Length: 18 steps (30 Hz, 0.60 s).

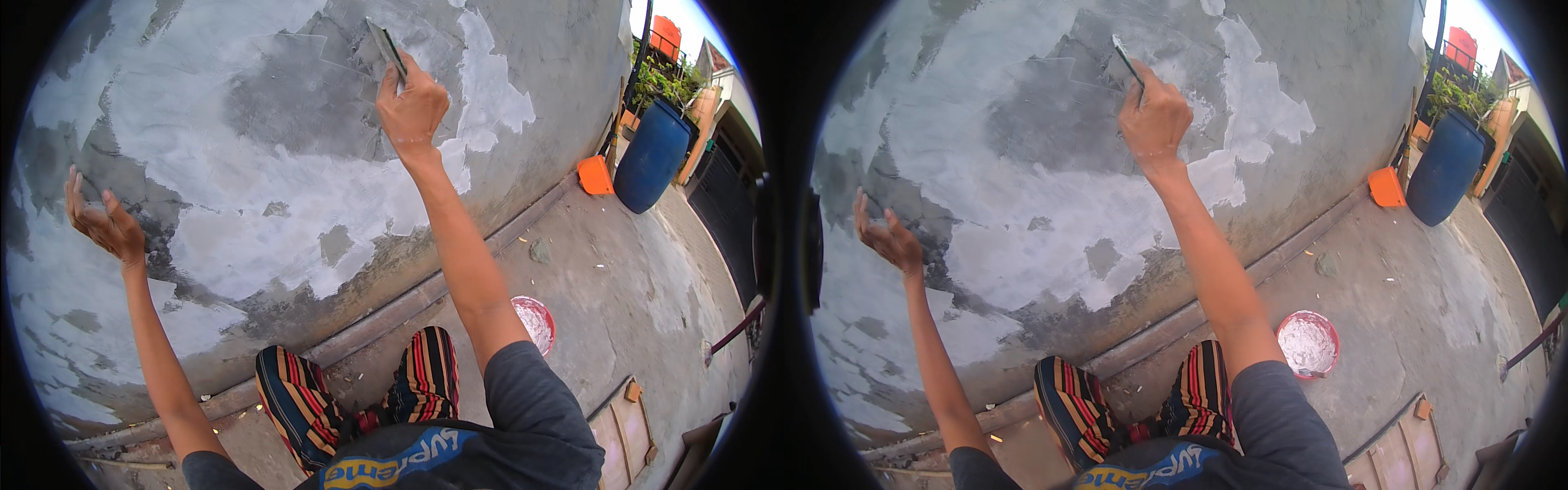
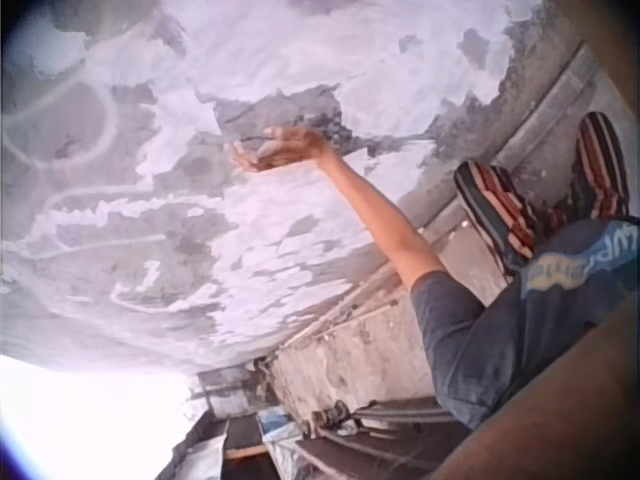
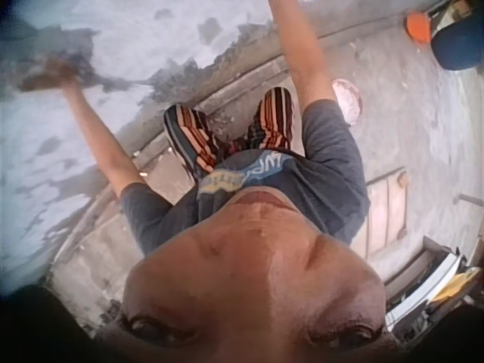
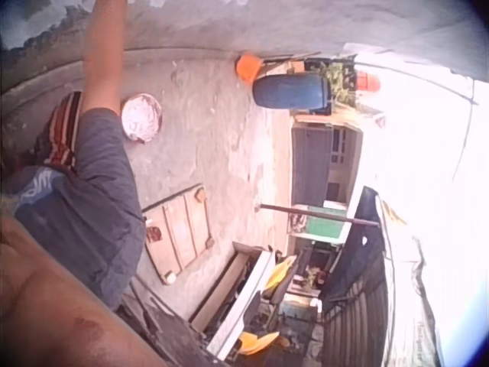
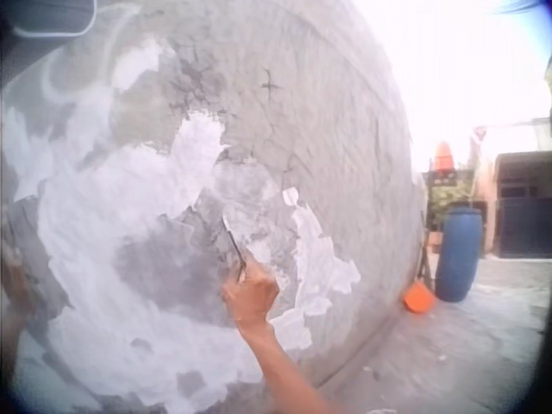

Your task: The person applies white plaster to a concrete wall using a trowel and a smaller putty knife. They scoop plaster from a red bucket, spread it onto the wall, and smooth the surface repeatedly.

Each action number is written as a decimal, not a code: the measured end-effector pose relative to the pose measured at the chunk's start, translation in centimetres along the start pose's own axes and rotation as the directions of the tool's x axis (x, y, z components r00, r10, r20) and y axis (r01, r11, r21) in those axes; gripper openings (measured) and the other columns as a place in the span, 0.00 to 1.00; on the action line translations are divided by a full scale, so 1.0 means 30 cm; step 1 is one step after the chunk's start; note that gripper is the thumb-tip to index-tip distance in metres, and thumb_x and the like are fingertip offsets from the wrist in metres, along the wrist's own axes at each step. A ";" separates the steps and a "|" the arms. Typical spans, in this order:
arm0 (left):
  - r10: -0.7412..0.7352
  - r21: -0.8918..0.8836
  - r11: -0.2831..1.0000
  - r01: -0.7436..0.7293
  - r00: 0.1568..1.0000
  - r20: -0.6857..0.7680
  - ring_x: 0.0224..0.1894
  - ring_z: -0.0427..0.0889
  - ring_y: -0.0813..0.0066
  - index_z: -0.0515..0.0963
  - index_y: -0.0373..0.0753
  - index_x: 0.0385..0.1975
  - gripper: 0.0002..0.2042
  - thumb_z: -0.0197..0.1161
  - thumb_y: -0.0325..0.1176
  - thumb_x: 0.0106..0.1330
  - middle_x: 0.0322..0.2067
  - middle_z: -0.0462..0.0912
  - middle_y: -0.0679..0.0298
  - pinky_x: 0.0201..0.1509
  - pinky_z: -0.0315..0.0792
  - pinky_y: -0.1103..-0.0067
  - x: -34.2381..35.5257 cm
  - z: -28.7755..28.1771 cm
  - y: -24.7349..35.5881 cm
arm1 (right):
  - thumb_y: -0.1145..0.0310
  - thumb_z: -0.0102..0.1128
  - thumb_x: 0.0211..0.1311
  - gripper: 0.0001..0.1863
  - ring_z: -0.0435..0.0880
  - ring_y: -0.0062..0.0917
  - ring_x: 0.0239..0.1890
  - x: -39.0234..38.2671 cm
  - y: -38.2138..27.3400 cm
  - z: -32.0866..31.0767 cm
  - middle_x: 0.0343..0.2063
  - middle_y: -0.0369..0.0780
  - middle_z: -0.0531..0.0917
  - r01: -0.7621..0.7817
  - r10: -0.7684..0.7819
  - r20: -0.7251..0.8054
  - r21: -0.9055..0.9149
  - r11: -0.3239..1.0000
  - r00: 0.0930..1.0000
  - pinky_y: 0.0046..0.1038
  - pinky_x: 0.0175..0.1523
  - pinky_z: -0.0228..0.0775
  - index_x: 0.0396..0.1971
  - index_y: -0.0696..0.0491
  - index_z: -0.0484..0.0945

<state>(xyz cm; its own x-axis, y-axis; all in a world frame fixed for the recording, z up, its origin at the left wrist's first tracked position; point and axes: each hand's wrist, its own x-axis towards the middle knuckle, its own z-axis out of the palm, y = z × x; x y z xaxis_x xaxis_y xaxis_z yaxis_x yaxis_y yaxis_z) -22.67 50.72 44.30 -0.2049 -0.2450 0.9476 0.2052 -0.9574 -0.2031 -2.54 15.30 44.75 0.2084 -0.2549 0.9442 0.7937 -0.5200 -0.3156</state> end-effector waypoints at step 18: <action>-0.030 -0.071 0.997 0.029 0.999 -0.014 0.68 0.61 0.56 0.64 0.38 0.61 0.20 0.47 0.36 0.72 0.63 0.70 0.59 0.73 0.51 0.63 -0.009 0.007 -0.007 | 0.66 0.63 0.58 0.11 0.82 0.38 0.21 0.073 0.201 -0.034 0.17 0.46 0.82 -0.087 0.080 -0.108 -0.056 0.995 0.991 0.32 0.30 0.70 0.33 0.59 0.83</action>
<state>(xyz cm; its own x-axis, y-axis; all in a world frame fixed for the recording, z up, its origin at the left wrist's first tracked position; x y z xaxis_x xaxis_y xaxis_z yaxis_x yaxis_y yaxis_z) -22.44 51.02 44.14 -0.2248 -0.2180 0.9497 0.1302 -0.9726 -0.1925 2.12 10.76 44.82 0.2085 -0.3827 0.9000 0.7391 -0.5410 -0.4013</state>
